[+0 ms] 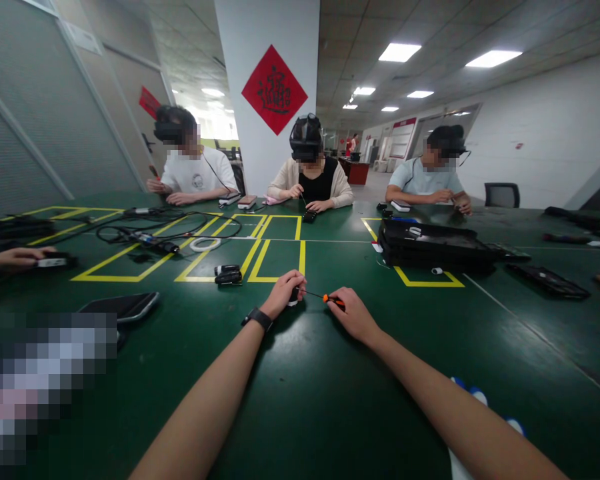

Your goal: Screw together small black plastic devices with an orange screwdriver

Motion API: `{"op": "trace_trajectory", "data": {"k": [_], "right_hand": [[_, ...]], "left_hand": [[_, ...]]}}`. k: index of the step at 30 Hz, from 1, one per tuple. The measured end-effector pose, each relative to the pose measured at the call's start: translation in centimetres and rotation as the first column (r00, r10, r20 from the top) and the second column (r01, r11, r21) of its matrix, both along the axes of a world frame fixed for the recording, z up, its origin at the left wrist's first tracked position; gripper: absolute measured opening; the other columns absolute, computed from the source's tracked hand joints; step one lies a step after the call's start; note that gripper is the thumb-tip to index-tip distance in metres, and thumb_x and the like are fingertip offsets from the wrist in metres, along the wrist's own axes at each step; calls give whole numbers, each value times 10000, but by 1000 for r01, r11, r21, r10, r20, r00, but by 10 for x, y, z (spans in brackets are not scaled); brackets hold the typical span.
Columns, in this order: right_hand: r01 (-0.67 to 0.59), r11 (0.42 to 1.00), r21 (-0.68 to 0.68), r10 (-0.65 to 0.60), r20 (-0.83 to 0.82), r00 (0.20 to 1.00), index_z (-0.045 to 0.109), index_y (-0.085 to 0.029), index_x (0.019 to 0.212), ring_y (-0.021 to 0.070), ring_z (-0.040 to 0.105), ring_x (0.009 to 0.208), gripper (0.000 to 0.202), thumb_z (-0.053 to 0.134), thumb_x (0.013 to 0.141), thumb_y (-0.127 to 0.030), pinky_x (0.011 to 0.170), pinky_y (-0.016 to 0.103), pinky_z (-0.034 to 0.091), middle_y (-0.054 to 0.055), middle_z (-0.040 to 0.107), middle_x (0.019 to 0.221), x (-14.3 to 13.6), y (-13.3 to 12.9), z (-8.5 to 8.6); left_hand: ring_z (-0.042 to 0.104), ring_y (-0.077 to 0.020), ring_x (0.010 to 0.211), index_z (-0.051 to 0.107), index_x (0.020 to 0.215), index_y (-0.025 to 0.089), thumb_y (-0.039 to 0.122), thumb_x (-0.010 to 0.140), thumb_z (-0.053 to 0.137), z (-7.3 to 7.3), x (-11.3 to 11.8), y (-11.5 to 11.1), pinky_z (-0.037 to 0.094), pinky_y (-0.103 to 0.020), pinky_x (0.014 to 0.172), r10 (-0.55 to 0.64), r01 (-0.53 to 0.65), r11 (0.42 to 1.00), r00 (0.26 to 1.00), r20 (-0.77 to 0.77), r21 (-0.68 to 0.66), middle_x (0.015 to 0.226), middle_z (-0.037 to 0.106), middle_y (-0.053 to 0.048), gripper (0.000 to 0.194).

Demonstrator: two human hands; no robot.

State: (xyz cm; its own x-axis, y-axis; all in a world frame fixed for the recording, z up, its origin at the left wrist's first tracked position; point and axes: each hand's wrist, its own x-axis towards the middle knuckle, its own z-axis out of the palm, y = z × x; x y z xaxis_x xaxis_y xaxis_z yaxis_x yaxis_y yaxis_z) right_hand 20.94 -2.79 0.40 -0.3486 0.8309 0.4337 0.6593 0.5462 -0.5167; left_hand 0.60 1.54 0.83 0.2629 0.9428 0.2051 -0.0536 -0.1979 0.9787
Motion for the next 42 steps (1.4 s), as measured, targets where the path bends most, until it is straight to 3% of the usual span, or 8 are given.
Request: {"op": "trace_trajectory", "data": {"k": [30, 37, 42], "right_hand": [[-25, 1000, 5, 25, -6, 1000, 558, -179, 912, 170, 471, 837, 157, 526, 812, -296, 760, 305, 376, 44, 560, 883, -1, -1, 1], [-31, 999, -6, 31, 31, 999, 590, -173, 842, 167, 475, 846, 186, 433, 861, -272, 770, 308, 367, 52, 558, 857, -1, 0, 0], [-32, 999, 19, 32, 20, 999, 568, -185, 909, 169, 473, 846, 138, 518, 812, -270, 766, 305, 369, 40, 561, 873, -1, -1, 0]], "left_hand": [[504, -70, 474, 512, 775, 143, 359, 809, 448, -5, -3, 2, 390, -195, 482, -30, 30, 999, 1000, 9, 28, 640, 554, 1, 228], [506, -70, 477, 513, 767, 143, 355, 806, 452, -3, -2, 1, 397, -196, 490, -27, 27, 999, 1000, 9, 30, 637, 559, 0, 225], [497, -66, 457, 513, 761, 143, 352, 799, 456, -2, -2, 1, 391, -192, 477, -16, 16, 1000, 1000, 16, 14, 628, 561, 4, 220]]}}
